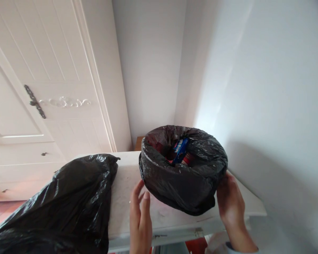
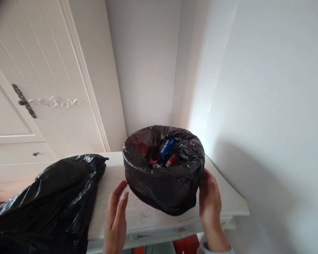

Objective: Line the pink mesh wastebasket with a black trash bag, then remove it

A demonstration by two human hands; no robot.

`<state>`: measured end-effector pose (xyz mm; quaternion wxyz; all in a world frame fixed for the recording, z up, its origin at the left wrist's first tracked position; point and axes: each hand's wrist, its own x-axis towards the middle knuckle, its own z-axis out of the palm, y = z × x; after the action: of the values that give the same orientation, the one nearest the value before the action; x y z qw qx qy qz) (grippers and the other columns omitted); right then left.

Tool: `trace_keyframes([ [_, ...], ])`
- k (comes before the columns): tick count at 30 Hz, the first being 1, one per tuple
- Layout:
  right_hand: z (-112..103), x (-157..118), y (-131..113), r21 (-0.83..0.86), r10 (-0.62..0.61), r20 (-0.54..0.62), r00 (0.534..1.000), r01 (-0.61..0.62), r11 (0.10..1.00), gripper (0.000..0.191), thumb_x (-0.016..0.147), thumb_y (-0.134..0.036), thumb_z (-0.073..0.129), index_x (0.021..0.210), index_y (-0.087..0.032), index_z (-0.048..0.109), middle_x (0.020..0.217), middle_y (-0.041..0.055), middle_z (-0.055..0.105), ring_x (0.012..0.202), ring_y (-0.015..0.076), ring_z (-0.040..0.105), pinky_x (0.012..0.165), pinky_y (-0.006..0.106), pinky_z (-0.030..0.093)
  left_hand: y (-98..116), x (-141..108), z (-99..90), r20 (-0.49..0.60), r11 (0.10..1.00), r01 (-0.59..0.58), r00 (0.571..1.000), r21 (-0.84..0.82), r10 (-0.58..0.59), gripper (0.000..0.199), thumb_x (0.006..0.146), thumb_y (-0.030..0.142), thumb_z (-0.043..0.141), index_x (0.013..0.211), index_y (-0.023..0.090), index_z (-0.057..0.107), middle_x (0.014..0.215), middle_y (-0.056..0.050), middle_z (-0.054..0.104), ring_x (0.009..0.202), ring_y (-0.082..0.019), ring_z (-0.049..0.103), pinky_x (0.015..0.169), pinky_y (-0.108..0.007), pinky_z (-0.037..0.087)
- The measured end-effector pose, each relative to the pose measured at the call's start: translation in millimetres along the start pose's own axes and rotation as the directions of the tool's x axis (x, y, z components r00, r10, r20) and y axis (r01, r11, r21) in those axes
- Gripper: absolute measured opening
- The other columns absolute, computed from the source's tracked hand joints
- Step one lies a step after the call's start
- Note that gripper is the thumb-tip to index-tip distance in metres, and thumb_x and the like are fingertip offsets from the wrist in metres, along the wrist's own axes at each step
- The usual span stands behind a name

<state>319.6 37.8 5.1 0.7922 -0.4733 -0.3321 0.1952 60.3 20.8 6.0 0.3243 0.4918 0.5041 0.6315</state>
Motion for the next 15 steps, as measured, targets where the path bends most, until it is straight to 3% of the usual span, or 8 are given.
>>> trace_keyframes([
  [4,-1.7,-57.4,-7.3,-0.024,0.055,0.073,0.996,-0.053,0.998,0.049,0.099,-0.052,0.048,0.137,-0.022,0.057,0.14,0.0118,0.062,0.125,0.0261,0.062,0.098,0.039,0.054,6.1,46.4,15.9,-0.052,0.996,-0.067,0.997,-0.056,0.064,0.061,0.097,0.059,0.048,0.141,0.018,0.053,0.149,-0.013,0.054,0.142,-0.027,0.048,0.117,-0.041,0.041],
  [7,3.6,-70.3,-2.5,-0.13,0.037,0.152,0.988,-0.017,0.991,0.057,0.099,-0.055,0.047,0.146,-0.023,0.051,0.147,0.0124,0.056,0.136,0.0282,0.054,0.103,0.043,0.051,3.3,63.8,33.6,0.007,0.992,-0.062,0.998,-0.114,0.063,0.067,0.098,0.064,0.042,0.144,0.017,0.052,0.152,-0.013,0.051,0.145,-0.028,0.043,0.124,-0.047,0.03],
  [11,11.3,-46.6,10.0,-0.161,-0.015,0.175,0.984,0.043,0.986,0.06,0.098,-0.059,0.046,0.145,-0.023,0.053,0.145,0.0116,0.058,0.135,0.0284,0.053,0.105,0.046,0.05,-6.2,51.9,46.2,0.142,0.97,0.065,0.989,-0.233,-0.032,0.073,0.097,0.069,0.036,0.147,0.017,0.052,0.153,-0.011,0.051,0.146,-0.027,0.042,0.127,-0.047,0.025],
  [15,13.1,1.0,28.1,-0.203,0.025,0.023,0.999,-0.02,0.979,0.056,0.088,-0.066,0.054,0.12,-0.022,0.069,0.124,0.0107,0.071,0.115,0.0289,0.064,0.092,0.044,0.055,-21.0,14.5,46.4,0.171,0.928,0.123,0.983,-0.352,-0.066,0.069,0.099,0.065,0.034,0.149,0.02,0.051,0.157,-0.01,0.047,0.147,-0.026,0.041,0.122,-0.046,0.035],
])
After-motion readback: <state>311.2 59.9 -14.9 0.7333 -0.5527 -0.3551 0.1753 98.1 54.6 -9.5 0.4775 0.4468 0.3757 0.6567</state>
